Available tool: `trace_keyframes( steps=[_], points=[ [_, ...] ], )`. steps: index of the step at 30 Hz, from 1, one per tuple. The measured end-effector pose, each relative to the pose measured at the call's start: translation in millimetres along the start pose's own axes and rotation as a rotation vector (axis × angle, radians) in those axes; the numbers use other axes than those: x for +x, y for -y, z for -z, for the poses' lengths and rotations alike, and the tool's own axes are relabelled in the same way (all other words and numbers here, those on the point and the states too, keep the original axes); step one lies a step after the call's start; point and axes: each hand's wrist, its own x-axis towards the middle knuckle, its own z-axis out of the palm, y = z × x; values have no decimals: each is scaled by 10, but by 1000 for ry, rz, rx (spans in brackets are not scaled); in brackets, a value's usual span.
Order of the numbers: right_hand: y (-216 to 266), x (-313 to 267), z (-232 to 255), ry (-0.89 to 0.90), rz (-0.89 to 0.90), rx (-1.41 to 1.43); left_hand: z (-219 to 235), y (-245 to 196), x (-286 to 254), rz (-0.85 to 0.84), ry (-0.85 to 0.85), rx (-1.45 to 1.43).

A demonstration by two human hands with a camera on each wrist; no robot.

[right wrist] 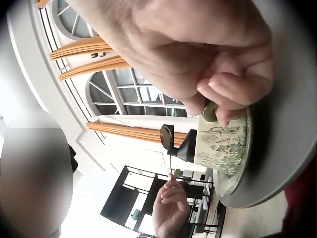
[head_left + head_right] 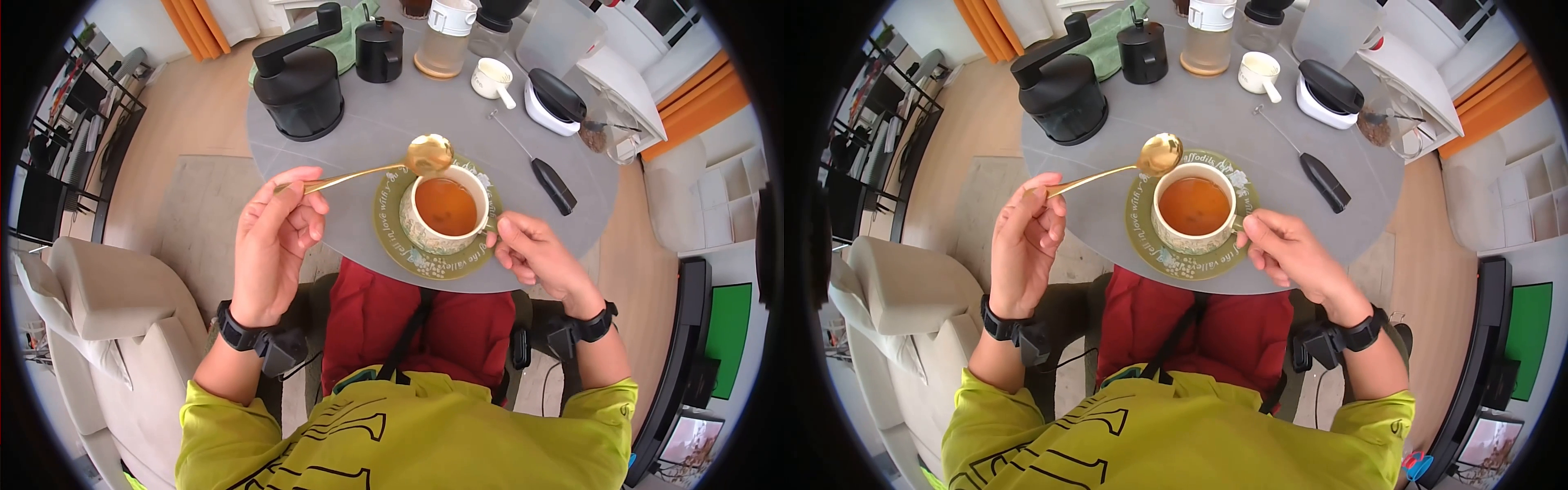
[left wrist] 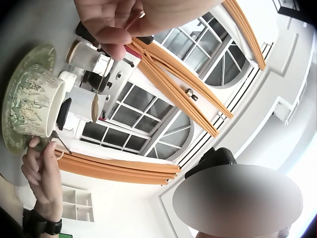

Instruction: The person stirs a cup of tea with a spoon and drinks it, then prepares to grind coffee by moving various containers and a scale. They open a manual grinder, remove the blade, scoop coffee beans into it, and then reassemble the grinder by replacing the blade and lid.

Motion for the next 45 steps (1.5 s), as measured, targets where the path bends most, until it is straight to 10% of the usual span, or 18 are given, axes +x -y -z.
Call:
trace_keyframes(
  steps=[29,45],
  points=[
    [207,-99,-139,-17,-55,265,-4,-66,-24,-140,-19,124],
    [668,-822,-197,117,326,188,-19,-135,-14,-123,-50,115]
  ],
)
